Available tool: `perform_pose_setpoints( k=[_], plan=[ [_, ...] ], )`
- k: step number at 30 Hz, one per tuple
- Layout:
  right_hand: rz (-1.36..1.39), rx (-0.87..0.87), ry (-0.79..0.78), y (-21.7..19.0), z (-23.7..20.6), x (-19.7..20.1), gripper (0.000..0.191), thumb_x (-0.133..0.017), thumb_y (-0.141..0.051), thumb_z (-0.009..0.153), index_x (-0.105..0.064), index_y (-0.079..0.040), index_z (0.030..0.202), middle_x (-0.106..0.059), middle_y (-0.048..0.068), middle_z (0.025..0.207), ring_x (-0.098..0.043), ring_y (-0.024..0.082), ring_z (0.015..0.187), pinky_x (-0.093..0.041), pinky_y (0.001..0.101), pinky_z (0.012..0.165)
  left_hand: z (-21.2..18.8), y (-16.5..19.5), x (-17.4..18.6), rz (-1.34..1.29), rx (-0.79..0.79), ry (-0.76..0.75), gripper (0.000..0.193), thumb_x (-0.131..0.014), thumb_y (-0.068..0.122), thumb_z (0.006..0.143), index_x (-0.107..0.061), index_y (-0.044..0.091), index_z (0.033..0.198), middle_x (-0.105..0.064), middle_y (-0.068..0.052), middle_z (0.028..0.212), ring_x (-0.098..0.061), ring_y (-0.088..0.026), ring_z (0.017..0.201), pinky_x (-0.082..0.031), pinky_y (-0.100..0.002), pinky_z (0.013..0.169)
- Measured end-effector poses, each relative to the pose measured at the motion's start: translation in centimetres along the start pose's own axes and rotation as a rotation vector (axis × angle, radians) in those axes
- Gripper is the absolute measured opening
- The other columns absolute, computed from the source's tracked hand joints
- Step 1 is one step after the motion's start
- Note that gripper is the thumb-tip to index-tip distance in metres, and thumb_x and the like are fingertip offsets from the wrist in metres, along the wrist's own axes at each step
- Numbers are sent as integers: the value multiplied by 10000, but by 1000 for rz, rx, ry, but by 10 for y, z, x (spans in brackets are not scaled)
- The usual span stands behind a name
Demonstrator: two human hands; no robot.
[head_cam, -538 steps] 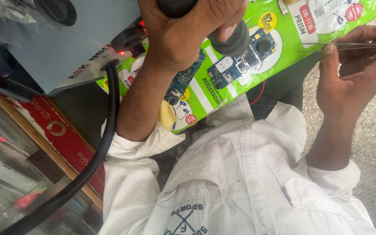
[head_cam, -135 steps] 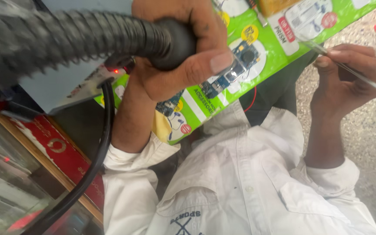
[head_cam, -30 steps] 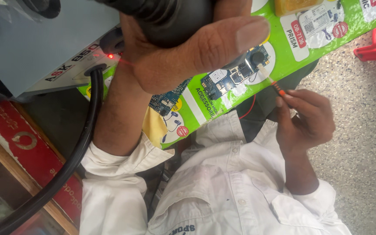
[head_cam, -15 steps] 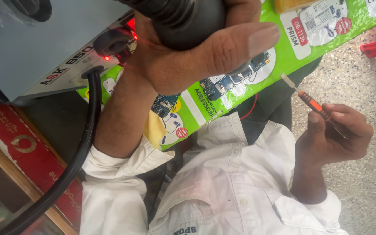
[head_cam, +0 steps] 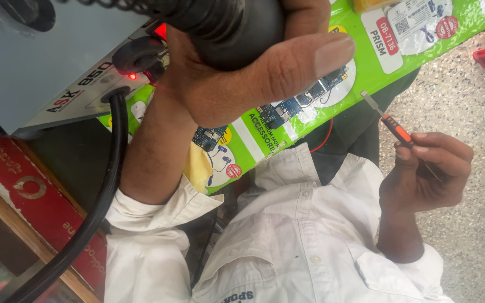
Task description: The person uses a hot air rework station and tweezers to heat and remove components from a small blue circuit board. They then use a small screwdriver to scrape or clean the board surface while continuing to apply heat.
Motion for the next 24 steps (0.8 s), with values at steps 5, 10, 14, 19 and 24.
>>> perform_pose_setpoints(
  k=[5,10,14,19,24],
  plan=[
    [-47,16,-57,-8,0,-5,209,-794,-43,1056,-590,-29,1096,-620,129,1144,-659,155,931,-584,245,815,1,-1,0,-25,-29,2,136,-706,84,1154,-672,20,1039,-636,-26,915,-570,-117,717,-425,-259,644],
    [-132,57,-128,-16,3,-10,157,-791,-44,1071,-637,-16,1089,-666,152,1134,-686,205,959,-579,269,841,4,2,0,-74,-79,20,130,-743,72,1164,-688,16,1060,-656,-34,926,-624,-116,738,-447,-262,636],
    [-191,123,-196,-21,8,-16,155,-798,-51,1056,-651,-17,1091,-703,160,1109,-696,238,968,-562,300,829,-1,7,-2,-24,-3,75,168,-802,63,1174,-709,15,1043,-679,-41,923,-643,-124,734,-471,-257,631],
    [-243,174,-268,-27,15,-21,166,-813,-36,1022,-655,-27,1072,-725,158,1078,-707,258,948,-556,334,812,-3,4,-1,14,-31,66,58,-789,66,1149,-739,37,1157,-726,-45,1016,-711,-117,828,-523,-239,682],
    [-286,197,-318,-28,26,-21,172,-821,-5,1057,-656,-41,1091,-731,142,1053,-713,254,960,-561,331,832,2,-4,9,66,-171,-33,42,-775,52,1183,-735,40,1191,-705,-36,1026,-675,-107,848,-506,-230,727]
  ],
)
Point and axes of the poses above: each hand's wrist, its own z-axis towards the middle knuckle, its own x-axis out of the back of the hand, y = z × x, the point moved 2 cm from there along z, towards the middle knuckle
